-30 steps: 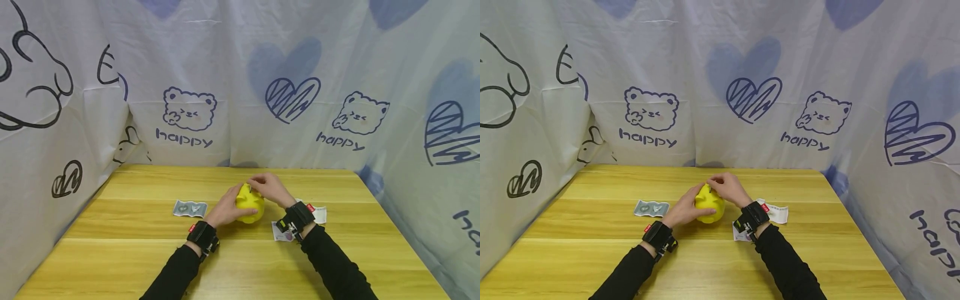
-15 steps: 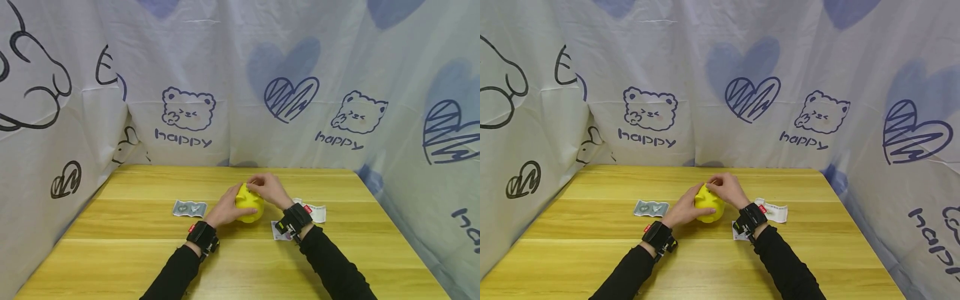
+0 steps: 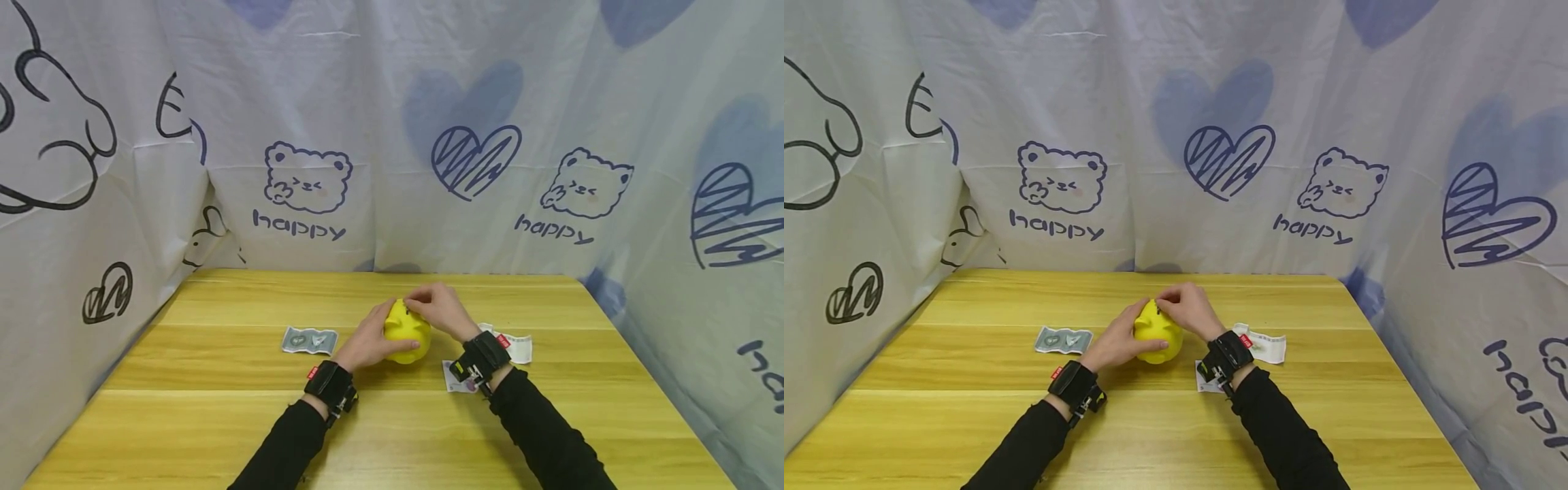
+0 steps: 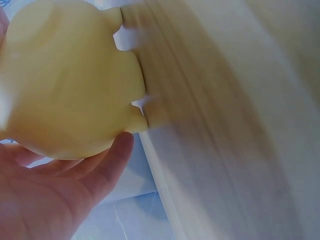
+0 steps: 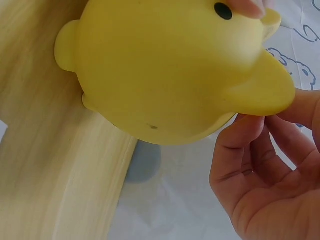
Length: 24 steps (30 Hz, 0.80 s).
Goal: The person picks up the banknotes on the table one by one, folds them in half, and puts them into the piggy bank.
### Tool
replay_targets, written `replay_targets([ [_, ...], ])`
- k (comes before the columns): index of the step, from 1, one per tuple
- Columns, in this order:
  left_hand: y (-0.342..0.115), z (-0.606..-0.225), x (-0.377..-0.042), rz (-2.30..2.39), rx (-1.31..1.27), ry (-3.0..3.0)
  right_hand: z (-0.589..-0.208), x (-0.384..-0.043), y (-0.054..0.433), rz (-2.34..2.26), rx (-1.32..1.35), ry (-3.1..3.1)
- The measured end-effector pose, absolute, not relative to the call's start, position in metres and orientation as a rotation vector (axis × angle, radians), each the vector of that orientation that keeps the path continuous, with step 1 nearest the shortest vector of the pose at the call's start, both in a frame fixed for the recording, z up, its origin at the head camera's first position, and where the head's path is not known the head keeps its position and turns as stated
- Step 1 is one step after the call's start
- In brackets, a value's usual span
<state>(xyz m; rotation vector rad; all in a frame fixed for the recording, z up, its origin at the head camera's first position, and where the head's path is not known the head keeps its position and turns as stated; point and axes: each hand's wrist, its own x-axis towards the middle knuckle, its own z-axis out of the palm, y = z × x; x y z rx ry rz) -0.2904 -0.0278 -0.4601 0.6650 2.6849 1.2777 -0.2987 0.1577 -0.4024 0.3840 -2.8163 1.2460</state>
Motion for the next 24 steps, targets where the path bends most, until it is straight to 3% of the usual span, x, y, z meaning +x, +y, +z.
replay_targets([
  [12,-0.0287,-0.4600,-0.2906,1.297,0.664,2.673,-0.4065,-0.3009,0.1546,1.185,0.362,-2.802],
  [24,-0.0280,-0.4576,-0.2880,1.299,0.647,2.667,-0.4093,-0.3013,0.1568,1.053,0.513,-2.789],
])
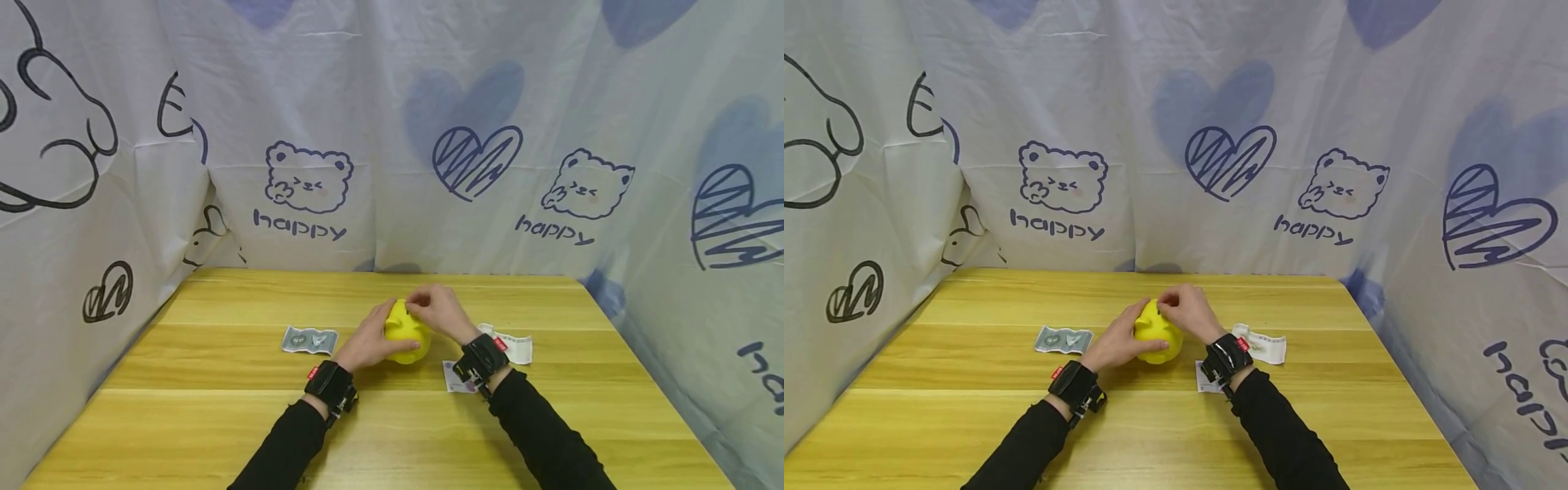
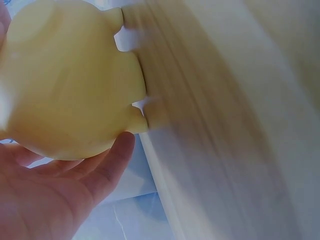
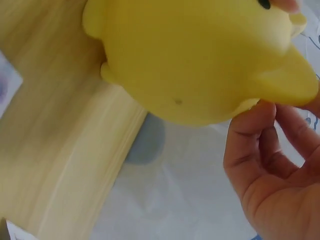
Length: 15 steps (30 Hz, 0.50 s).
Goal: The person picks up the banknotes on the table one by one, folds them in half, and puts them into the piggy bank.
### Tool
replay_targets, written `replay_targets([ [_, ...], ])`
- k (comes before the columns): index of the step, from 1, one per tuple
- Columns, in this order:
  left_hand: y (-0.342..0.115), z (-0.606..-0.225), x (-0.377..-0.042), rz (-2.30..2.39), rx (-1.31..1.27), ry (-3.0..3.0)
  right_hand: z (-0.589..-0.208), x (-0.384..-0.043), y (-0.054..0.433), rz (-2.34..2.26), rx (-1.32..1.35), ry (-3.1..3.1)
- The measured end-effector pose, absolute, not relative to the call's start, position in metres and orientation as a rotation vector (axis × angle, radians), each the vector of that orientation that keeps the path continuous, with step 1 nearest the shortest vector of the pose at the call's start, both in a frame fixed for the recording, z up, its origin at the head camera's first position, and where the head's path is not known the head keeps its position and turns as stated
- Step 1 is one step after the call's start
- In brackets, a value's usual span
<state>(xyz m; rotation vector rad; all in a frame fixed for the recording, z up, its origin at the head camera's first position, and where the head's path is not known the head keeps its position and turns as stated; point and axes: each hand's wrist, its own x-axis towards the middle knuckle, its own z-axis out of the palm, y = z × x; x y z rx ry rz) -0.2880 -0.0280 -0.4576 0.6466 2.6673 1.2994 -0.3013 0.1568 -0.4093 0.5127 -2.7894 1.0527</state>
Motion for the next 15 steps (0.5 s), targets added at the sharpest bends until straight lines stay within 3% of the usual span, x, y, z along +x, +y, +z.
replay_targets([
  [15,-0.029,-0.458,-0.288,1.299,0.619,2.659,-0.407,-0.297,0.168,0.932,0.761,-2.742],
])
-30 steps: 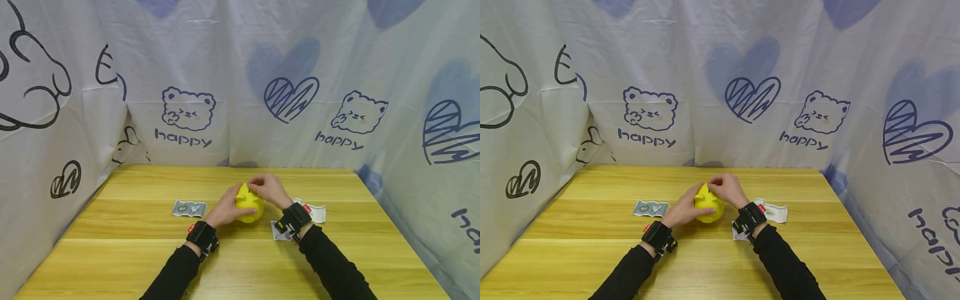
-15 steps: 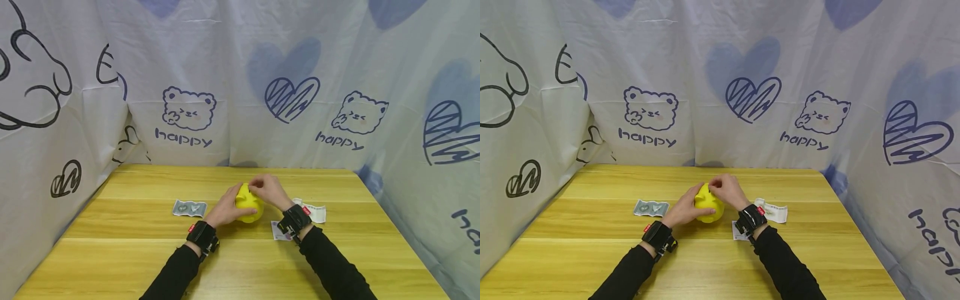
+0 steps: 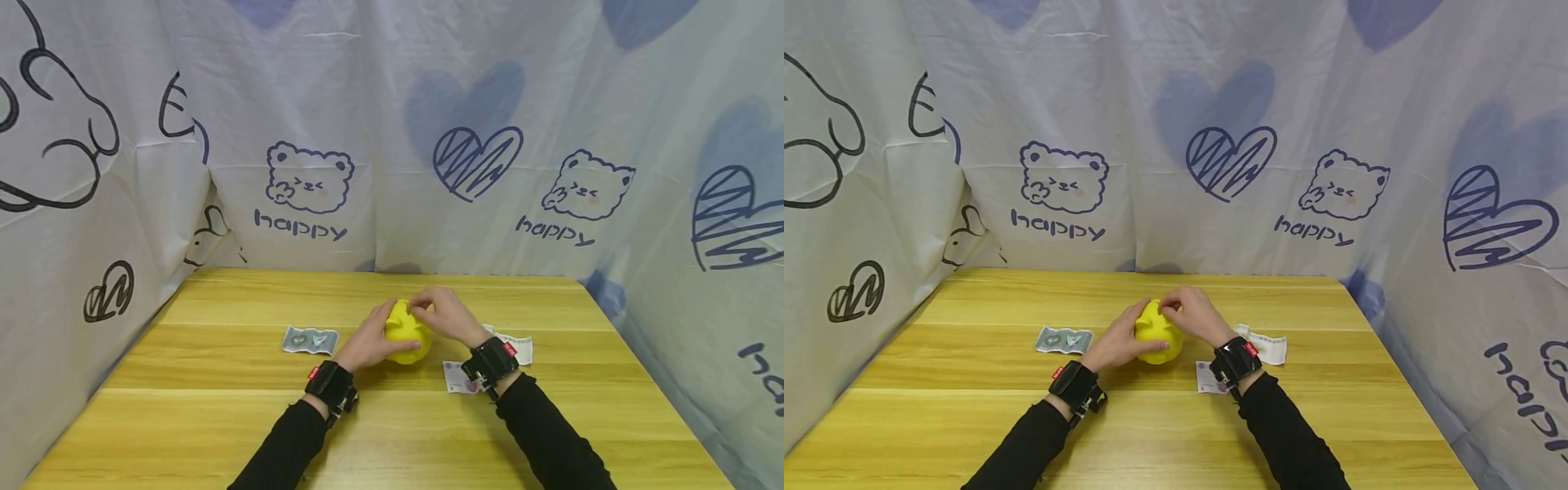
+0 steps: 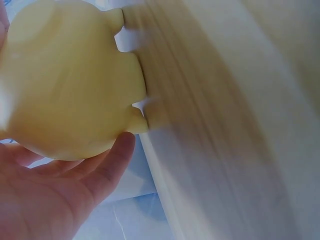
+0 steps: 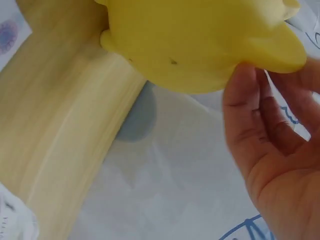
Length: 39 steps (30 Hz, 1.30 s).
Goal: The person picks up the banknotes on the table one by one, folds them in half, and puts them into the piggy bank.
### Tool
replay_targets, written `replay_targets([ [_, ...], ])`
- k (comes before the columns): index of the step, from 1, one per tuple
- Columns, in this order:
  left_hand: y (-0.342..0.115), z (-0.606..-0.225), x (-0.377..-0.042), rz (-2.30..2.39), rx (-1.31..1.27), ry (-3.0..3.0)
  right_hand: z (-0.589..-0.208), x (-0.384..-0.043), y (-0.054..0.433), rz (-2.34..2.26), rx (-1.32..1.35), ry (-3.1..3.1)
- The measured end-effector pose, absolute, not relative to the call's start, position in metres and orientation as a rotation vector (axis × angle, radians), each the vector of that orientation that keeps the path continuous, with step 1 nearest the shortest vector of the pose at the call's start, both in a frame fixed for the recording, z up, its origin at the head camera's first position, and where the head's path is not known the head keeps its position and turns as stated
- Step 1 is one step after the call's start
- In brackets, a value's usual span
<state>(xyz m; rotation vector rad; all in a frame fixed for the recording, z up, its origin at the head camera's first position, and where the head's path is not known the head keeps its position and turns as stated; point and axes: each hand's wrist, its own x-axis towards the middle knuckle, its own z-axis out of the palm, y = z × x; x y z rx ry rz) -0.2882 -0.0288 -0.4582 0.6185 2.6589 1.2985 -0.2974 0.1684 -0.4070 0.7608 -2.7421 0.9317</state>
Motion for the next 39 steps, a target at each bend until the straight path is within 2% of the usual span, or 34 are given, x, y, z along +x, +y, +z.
replay_targets([
  [9,-0.028,-0.459,-0.288,1.311,0.622,2.645,-0.417,-0.294,0.181,1.131,0.622,-2.741],
  [39,-0.027,-0.460,-0.289,1.332,0.594,2.638,-0.425,-0.266,0.216,1.166,0.644,-2.807],
])
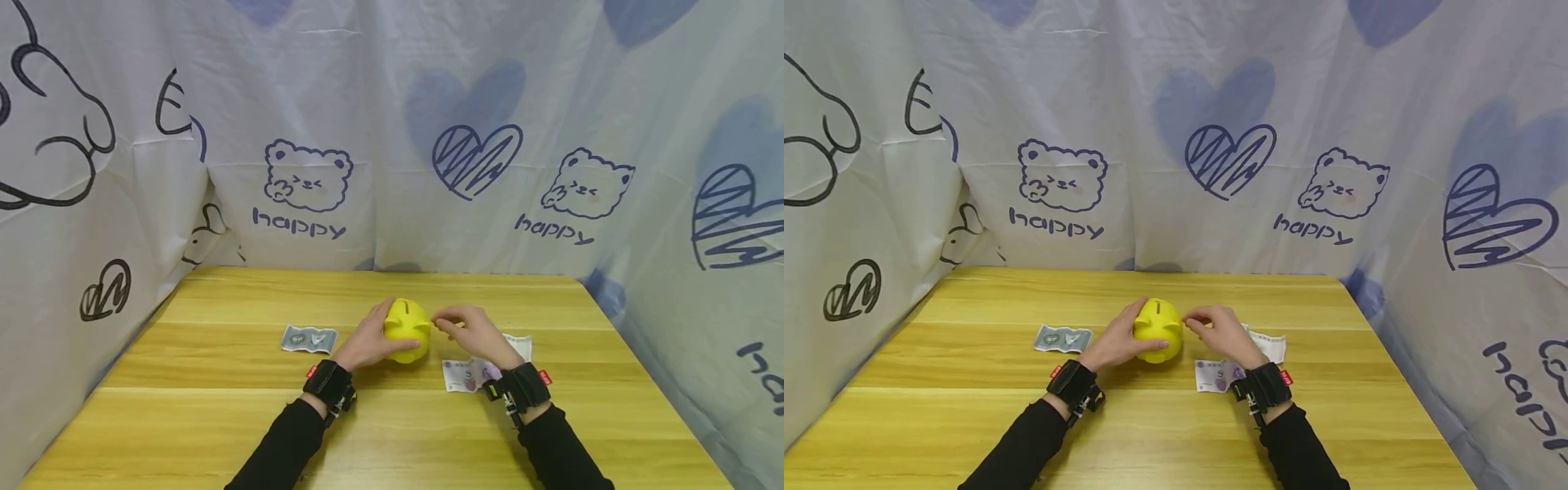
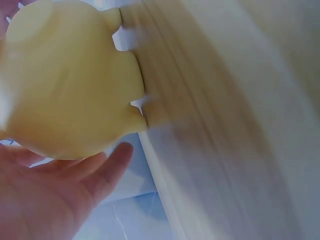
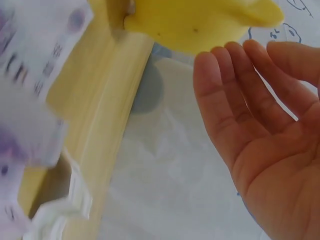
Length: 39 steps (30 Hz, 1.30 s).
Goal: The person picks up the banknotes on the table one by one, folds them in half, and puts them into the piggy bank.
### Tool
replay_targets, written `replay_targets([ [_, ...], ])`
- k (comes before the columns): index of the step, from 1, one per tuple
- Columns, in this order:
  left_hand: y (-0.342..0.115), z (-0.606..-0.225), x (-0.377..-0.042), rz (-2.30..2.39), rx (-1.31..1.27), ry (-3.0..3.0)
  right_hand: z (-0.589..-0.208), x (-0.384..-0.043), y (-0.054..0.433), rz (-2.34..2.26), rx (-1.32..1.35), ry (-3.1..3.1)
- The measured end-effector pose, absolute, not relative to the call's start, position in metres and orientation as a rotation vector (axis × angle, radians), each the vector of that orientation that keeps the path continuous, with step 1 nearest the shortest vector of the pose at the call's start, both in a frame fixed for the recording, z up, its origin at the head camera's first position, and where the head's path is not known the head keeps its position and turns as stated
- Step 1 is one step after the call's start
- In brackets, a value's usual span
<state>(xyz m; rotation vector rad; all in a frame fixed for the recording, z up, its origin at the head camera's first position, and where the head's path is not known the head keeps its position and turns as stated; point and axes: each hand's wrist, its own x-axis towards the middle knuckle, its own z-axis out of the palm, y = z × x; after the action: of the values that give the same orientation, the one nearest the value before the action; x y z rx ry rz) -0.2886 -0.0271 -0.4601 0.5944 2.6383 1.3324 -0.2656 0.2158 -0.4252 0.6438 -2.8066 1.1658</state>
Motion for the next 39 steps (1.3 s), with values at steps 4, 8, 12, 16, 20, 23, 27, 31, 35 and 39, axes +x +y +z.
replay_targets([
  [4,-0.029,-0.458,-0.288,1.327,0.640,2.666,-0.426,-0.266,0.226,1.077,0.669,-2.840],
  [8,-0.030,-0.453,-0.287,1.311,0.691,2.705,-0.426,-0.263,0.234,1.019,0.650,-2.889],
  [12,-0.028,-0.449,-0.286,1.282,0.757,2.768,-0.427,-0.258,0.241,0.983,0.686,-2.960],
  [16,-0.027,-0.445,-0.283,1.305,0.864,2.860,-0.429,-0.256,0.247,0.925,0.767,-3.015],
  [20,-0.025,-0.443,-0.280,1.321,0.986,2.965,-0.431,-0.254,0.255,0.890,0.778,-3.073],
  [23,-0.023,-0.442,-0.277,1.307,1.062,3.019,-0.434,-0.253,0.260,0.893,0.700,-3.132],
  [27,-0.021,-0.439,-0.273,1.295,1.157,3.058,-0.435,-0.251,0.262,0.900,0.607,-3.195],
  [31,-0.019,-0.436,-0.270,1.293,1.288,3.093,-0.435,-0.250,0.261,0.874,0.566,-3.238],
  [35,-0.017,-0.434,-0.268,1.276,1.371,3.138,-0.434,-0.248,0.259,0.809,0.552,-3.262],
  [39,-0.016,-0.434,-0.266,1.248,1.449,3.166,-0.433,-0.246,0.260,0.761,0.573,-3.274],
])
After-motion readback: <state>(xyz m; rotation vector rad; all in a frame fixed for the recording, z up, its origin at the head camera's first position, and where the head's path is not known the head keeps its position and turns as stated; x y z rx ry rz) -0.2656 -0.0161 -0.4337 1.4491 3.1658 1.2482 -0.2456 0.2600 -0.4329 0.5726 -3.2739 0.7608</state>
